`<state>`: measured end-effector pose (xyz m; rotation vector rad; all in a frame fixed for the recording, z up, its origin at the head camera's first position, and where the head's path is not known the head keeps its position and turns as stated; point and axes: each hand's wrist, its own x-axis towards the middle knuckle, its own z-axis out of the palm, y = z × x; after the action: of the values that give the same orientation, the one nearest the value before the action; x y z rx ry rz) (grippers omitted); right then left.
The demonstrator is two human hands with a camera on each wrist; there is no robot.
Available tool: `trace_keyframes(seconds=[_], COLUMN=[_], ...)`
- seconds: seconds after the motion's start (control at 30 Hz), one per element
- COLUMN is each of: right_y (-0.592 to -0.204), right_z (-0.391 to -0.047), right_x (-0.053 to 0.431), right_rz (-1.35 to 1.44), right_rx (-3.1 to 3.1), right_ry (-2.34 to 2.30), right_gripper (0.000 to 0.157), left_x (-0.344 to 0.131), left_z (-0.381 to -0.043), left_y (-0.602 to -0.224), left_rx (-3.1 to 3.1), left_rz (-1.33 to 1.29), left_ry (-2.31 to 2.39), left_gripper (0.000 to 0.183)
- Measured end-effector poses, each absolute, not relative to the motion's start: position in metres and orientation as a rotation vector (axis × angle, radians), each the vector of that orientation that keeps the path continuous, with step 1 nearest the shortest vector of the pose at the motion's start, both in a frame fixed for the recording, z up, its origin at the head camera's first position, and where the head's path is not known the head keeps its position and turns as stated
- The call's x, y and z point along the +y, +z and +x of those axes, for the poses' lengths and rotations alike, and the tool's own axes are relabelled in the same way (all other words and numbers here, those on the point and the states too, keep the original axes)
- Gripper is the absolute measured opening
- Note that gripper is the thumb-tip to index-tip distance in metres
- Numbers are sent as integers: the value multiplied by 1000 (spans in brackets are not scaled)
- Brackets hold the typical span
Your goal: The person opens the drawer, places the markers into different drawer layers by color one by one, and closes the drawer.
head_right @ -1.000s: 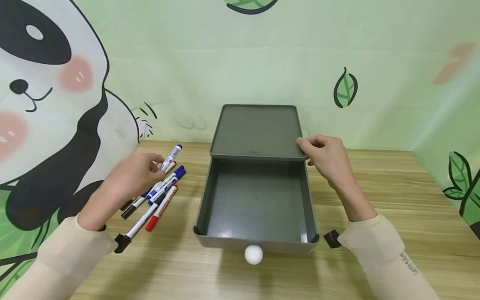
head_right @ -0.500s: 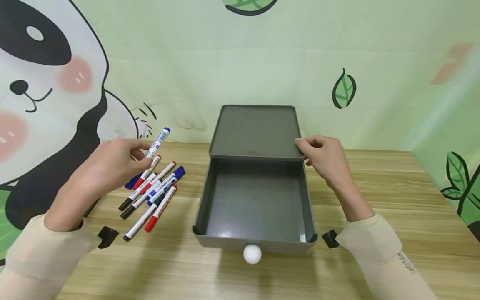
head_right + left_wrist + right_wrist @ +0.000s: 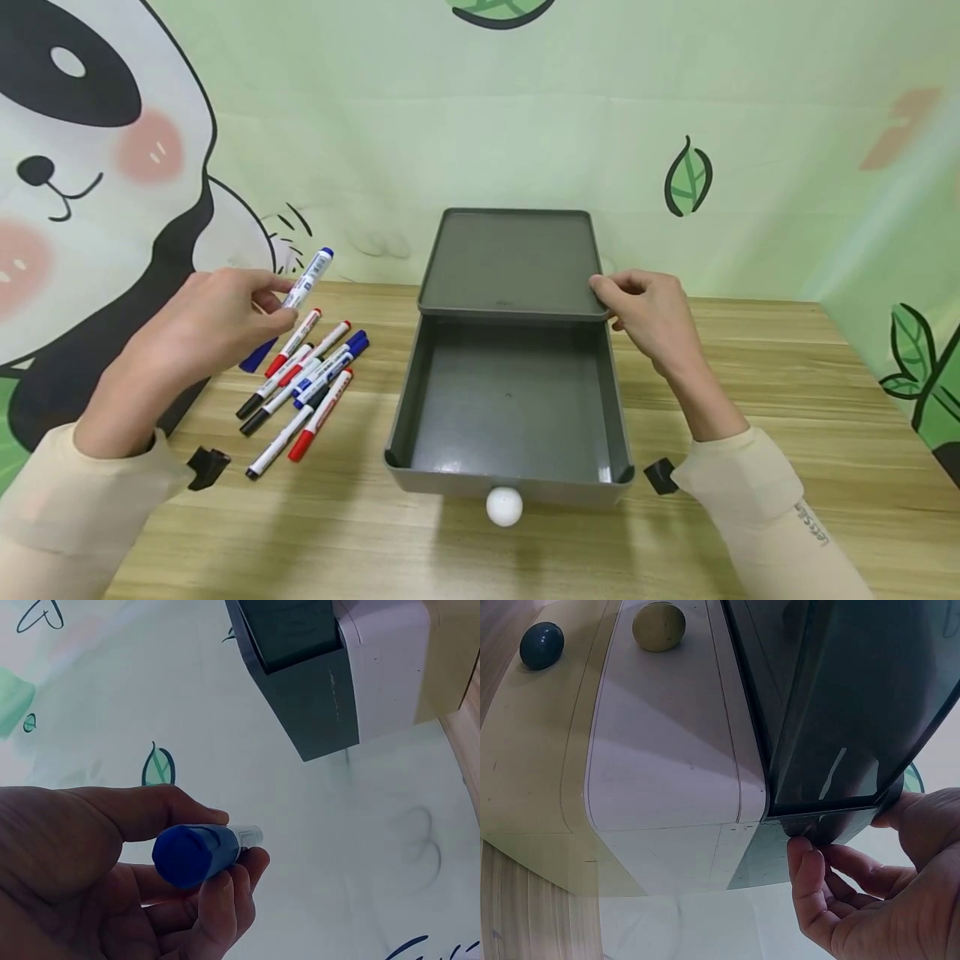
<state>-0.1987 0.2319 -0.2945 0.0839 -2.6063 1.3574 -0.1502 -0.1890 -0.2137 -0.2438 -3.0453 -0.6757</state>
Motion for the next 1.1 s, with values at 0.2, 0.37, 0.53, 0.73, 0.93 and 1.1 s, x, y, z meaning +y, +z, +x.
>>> trace_keyframes(seconds=[0.2,0.37,0.53,0.73,0.93,1.1], right_y=[-294,-294,-294,-293,-293,-293], right_z=[-198,-198,-198,-199,-199,-199], right_x=[233,233,232,231,231,231], right_rz=[77,70,68,74,73,80], right_rx=[-2620,-2622,-2620,-2617,-2618,-2618], right_ry=[1352,1358,1358,1360,1366,1365], right_gripper=[50,50,50,50,50,50], left_x=[-180,-168,-154,-135,-112,-92], left_z=[-144,-139,-134,-127,-123,-119], left_y=[-207,-202,-198,-195,-198,-199], left_rx=[-3029,-3027,-3022,-2985,-2970,-2990], left_rz=[-253,-293,-362,-458,-601,-667], left_ry=[-666,-686,-704,-656,-713,-707], left_gripper=[38,36,35,22,23,11])
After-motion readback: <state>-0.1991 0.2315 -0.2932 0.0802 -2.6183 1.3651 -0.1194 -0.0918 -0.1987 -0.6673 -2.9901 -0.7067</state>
